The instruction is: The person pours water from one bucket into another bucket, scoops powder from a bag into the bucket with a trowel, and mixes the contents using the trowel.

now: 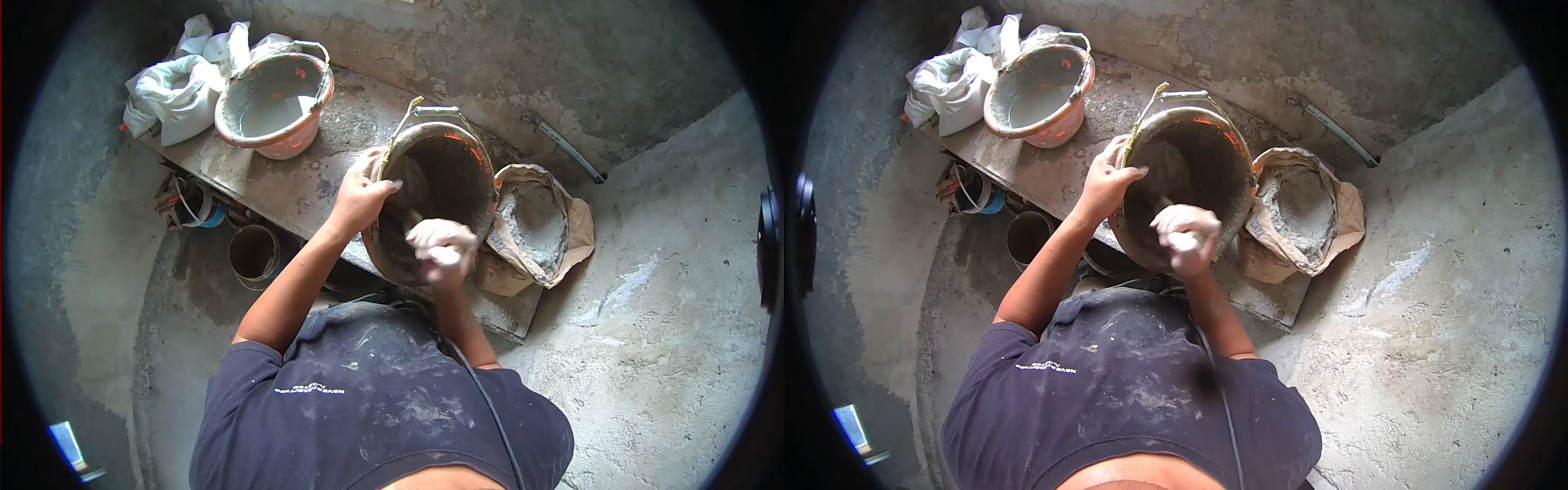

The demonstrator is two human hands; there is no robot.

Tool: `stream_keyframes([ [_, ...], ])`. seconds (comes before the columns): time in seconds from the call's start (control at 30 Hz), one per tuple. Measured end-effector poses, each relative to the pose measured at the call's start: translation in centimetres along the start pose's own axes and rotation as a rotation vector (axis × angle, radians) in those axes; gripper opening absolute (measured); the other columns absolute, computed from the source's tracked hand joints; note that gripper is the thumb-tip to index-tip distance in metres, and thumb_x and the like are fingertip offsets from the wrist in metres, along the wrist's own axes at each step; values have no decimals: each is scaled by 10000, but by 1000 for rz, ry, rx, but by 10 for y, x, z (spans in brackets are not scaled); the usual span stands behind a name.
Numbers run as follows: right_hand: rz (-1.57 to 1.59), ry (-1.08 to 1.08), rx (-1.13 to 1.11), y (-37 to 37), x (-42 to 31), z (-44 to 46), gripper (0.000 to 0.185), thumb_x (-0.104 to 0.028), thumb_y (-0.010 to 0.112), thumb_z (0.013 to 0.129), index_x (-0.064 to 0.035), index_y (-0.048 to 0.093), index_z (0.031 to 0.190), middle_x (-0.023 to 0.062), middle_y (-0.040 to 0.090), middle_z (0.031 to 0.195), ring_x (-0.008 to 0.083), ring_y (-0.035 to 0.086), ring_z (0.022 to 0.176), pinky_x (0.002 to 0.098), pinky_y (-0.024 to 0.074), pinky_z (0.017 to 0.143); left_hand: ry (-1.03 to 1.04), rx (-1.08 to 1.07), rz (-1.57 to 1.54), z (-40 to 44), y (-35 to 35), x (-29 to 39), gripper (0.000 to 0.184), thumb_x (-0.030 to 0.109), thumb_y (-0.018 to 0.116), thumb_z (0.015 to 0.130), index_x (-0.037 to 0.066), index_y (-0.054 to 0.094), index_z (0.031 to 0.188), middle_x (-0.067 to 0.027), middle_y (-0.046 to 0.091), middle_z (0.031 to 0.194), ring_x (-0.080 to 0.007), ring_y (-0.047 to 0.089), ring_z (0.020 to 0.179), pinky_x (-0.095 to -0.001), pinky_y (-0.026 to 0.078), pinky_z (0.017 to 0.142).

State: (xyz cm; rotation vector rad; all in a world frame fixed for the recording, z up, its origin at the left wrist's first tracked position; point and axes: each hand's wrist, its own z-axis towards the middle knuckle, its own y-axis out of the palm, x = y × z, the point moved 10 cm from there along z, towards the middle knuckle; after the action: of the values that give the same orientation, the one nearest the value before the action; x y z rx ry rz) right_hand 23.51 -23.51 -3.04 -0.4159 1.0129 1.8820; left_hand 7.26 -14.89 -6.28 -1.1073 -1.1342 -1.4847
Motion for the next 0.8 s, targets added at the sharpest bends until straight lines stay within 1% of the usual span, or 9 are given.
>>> stream_keyframes([
  [0.1, 40, -93, -26, -14, -14, 23, 81, -63, 594, 691, -14, 533, 670, 93, 558, 562, 200, 563, 502, 398, 555, 598, -15, -2, -73, -2, -3, -5, 565, 15, 663, 798, -34, 535, 1347, -87, 629, 1260, -155, 569, 1171, -298, 418, 1054],
  [0.17, -240, -161, -85, -23, -10, 26, 69, -38, 587, 728, -1, 548, 685, 122, 544, 581, 224, 549, 525, 410, 541, 630, -15, -10, -92, -2, -2, -1, 555, 8, 667, 795, -33, 533, 1332, -90, 627, 1242, -159, 576, 1156, -300, 428, 1041],
  [0.23, -354, -177, -21, -29, 1, 14, 127, -95, 593, 761, -9, 548, 681, 107, 540, 571, 218, 547, 512, 402, 537, 620, -17, -27, -107, -3, -3, 0, 545, 2, 671, 792, -33, 532, 1318, -92, 626, 1224, -163, 583, 1141, -302, 437, 1028],
  [0.33, -497, -73, -225, 1, 18, -8, 224, -191, 626, 803, -28, 539, 676, 76, 542, 552, 206, 562, 505, 388, 535, 598, 18, -35, -115, -1, -5, -1, 558, 3, 664, 787, -37, 548, 1331, -81, 627, 1250, -157, 572, 1169, -291, 419, 1051],
  [0.43, -279, 74, -68, 14, 23, -22, 194, -155, 625, 697, -12, 536, 600, 93, 566, 576, 224, 608, 550, 397, 572, 627, 10, -45, -123, -3, -5, 1, 556, -15, 657, 788, -39, 545, 1333, -74, 627, 1247, -152, 574, 1164, -288, 419, 1051],
  [0.63, -50, -132, 88, -6, -4, 16, 94, -93, 563, 698, -9, 555, 658, 96, 542, 540, 233, 578, 505, 396, 554, 567, -66, -174, -191, 0, -15, -1, 556, -44, 649, 804, -47, 537, 1349, -95, 633, 1275, -156, 583, 1173, -294, 437, 1034],
  [0.7, -476, -259, -38, -1, -7, 20, 102, -99, 574, 715, 1, 562, 694, 109, 550, 566, 247, 605, 533, 395, 546, 572, -95, -239, -194, 1, -18, -2, 559, -55, 642, 806, -54, 527, 1353, -110, 638, 1265, -163, 589, 1165, -296, 440, 1032],
  [0.77, -615, -192, 130, -13, 19, -7, 168, -159, 637, 716, -14, 564, 671, 121, 596, 624, 259, 645, 588, 381, 549, 608, -153, -197, -239, 7, -32, -16, 566, -65, 632, 803, -57, 529, 1359, -110, 651, 1250, -163, 604, 1145, -295, 453, 1016],
  [0.8, -699, -169, 92, -2, 24, -19, 166, -160, 654, 703, -25, 570, 656, 118, 607, 630, 262, 651, 597, 377, 544, 605, -136, -176, -237, 13, -39, -22, 577, -80, 623, 795, -59, 528, 1364, -109, 661, 1236, -166, 617, 1121, -297, 463, 1006],
])
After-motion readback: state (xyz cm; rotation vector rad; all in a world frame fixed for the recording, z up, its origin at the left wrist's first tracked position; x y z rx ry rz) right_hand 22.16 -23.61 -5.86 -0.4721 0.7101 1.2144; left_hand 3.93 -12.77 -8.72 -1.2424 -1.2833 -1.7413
